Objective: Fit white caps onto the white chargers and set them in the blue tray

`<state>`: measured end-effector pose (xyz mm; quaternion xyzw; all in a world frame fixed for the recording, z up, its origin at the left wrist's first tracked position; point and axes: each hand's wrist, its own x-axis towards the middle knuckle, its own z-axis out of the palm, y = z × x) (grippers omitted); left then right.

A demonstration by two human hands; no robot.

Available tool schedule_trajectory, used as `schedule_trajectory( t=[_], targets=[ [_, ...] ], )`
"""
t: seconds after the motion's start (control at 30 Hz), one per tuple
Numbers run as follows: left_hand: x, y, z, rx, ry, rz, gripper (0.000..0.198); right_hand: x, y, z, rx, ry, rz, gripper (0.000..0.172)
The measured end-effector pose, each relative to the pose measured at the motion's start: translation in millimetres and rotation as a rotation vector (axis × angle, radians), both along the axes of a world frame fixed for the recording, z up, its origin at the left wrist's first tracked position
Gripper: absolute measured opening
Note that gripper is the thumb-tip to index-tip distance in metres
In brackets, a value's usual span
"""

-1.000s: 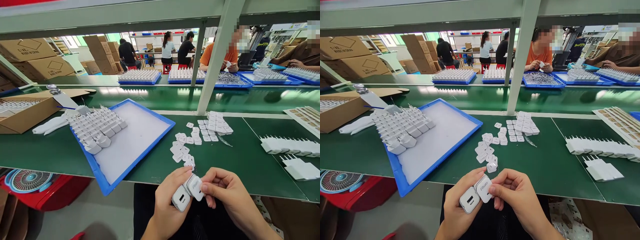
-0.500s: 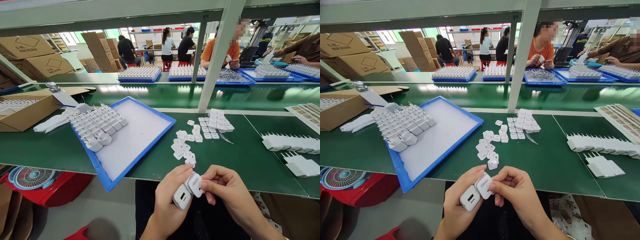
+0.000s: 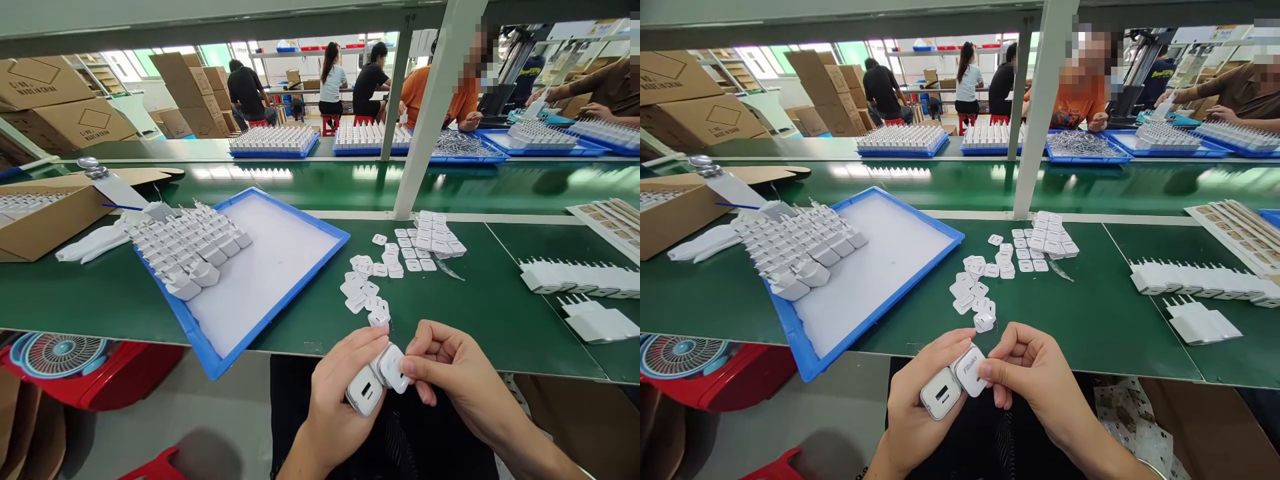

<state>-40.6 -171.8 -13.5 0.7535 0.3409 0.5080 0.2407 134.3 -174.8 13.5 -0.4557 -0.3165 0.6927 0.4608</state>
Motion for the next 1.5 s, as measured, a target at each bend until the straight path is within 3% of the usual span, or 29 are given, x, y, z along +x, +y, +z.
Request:
schedule_trajectory(
  t=[0.27, 0.5, 1.13, 1.37, 1.5],
  targets=[
    [1, -1, -3.1, -0.002, -0.008, -0.003, 0.05, 1, -2, -0.7, -0.013, 0.007, -0.019, 0.036],
    [4, 0, 3.4, 0.041, 0.042, 0.018, 0.045, 0, -1, 3.8, 0.008, -0.066, -0.007, 0.037],
    [12, -1, -7.3, -0.303, -0.07, 0.083, 0.038, -2, 7, 8.7, 0.104, -0.249, -0.021, 0.038],
    [14, -4, -9.1, -0.538, -0.207, 0.094, 0.034, -8, 5, -14.6, 0.112, -0.206, 0.043, 0.034],
    [8, -6, -15.8, -0.675, -0.257, 0.098, 0.034, -4, 15, -32.9, 0.237, -0.28, 0.081, 0.024]
  ],
)
